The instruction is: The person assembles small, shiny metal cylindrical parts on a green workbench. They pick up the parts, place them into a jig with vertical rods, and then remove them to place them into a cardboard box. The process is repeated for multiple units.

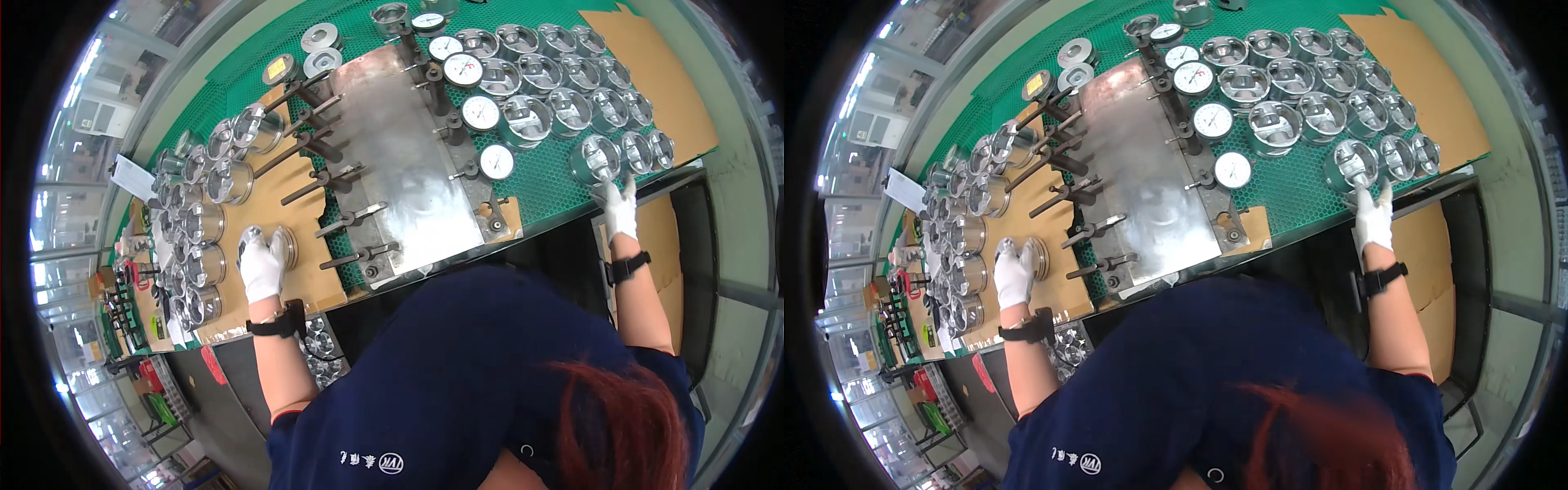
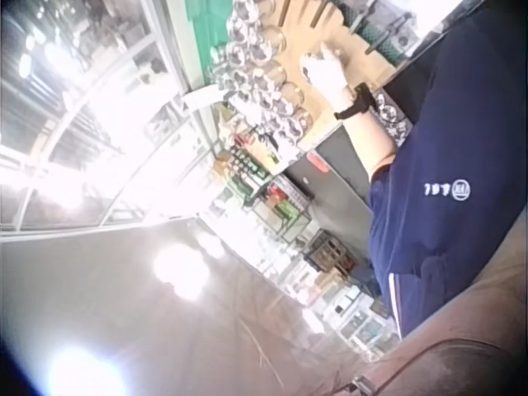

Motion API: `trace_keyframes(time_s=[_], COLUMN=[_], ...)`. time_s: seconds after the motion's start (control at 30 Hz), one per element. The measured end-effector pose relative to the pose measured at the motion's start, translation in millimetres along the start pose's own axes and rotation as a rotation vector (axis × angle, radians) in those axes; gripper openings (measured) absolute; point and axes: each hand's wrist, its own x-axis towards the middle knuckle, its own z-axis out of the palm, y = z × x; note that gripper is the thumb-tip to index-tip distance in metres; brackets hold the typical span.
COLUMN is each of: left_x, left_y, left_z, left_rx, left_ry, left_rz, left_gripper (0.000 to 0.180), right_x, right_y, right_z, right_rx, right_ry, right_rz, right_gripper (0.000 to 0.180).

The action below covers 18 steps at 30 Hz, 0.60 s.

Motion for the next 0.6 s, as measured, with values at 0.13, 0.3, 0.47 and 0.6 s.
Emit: trace_keyframes(time_s=[0.13,0.3,0.47,0.6], left_x=[-30.0,-53.4,-76.2,-59.1], left_y=[-1.7,94.0,115.5,142.7], left_z=[-41.8,-109.3,-44.8,-71.6], left_rx=[-0.971,-1.443,-1.322,-0.935], left_ry=[-0.102,-0.322,-0.445,-0.755], left_rz=[-0.542,-0.358,-0.022,0.003], left_gripper=[0.045,0.036,0.032,0.044], right_x=[-43.4,-112.5,-170.2,-155.0], right_y=[-70.1,-144.1,-155.9,-148.0], right_z=[25.6,102.1,165.8,173.3], right_rx=[0.002,-0.206,-0.138,-0.327], right_ry=[-0.217,-0.984,-1.187,-1.075], right_rz=[-0.120,-0.364,-0.800,-0.984], right_gripper=[0.061,0.052,0.113,0.117])
